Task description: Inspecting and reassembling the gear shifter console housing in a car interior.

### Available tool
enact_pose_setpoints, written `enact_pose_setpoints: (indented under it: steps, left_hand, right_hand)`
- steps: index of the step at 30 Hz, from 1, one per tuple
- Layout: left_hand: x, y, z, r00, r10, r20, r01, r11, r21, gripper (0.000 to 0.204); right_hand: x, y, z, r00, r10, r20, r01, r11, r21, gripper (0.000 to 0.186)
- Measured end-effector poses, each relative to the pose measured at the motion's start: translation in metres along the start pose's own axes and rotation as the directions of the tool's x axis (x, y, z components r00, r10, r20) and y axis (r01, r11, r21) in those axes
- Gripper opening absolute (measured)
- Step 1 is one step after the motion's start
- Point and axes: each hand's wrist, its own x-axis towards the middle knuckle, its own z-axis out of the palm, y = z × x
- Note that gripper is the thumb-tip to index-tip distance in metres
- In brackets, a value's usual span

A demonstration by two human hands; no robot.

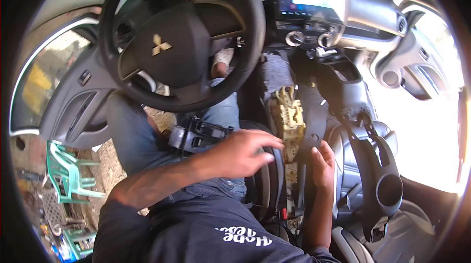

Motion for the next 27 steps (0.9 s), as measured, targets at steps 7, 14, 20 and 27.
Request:
enact_pose_setpoints:
  steps: [7, 14, 20, 27]
  left_hand:
    - [-0.033, -0.023, -0.039, 0.948, -0.315, -0.050, 0.285, 0.907, -0.310, 0.031]
    - [-0.021, -0.026, -0.023, 0.974, -0.226, -0.033, 0.213, 0.951, -0.226, 0.036]
    - [-0.030, -0.037, -0.023, 0.968, -0.245, -0.045, 0.230, 0.948, -0.221, 0.037]
    - [-0.032, -0.038, -0.021, 0.967, -0.249, -0.049, 0.235, 0.951, -0.200, 0.038]
  right_hand:
    - [0.083, -0.004, 0.013, 0.993, -0.099, 0.062, 0.099, 0.995, -0.003, 0.022]
    - [0.189, 0.038, 0.009, 0.989, -0.052, 0.141, 0.061, 0.996, -0.062, 0.025]
    - [0.204, 0.059, 0.008, 0.994, -0.068, 0.082, 0.077, 0.990, -0.115, 0.025]
    - [0.190, 0.063, -0.001, 0.999, -0.033, -0.030, 0.027, 0.981, -0.194, 0.023]
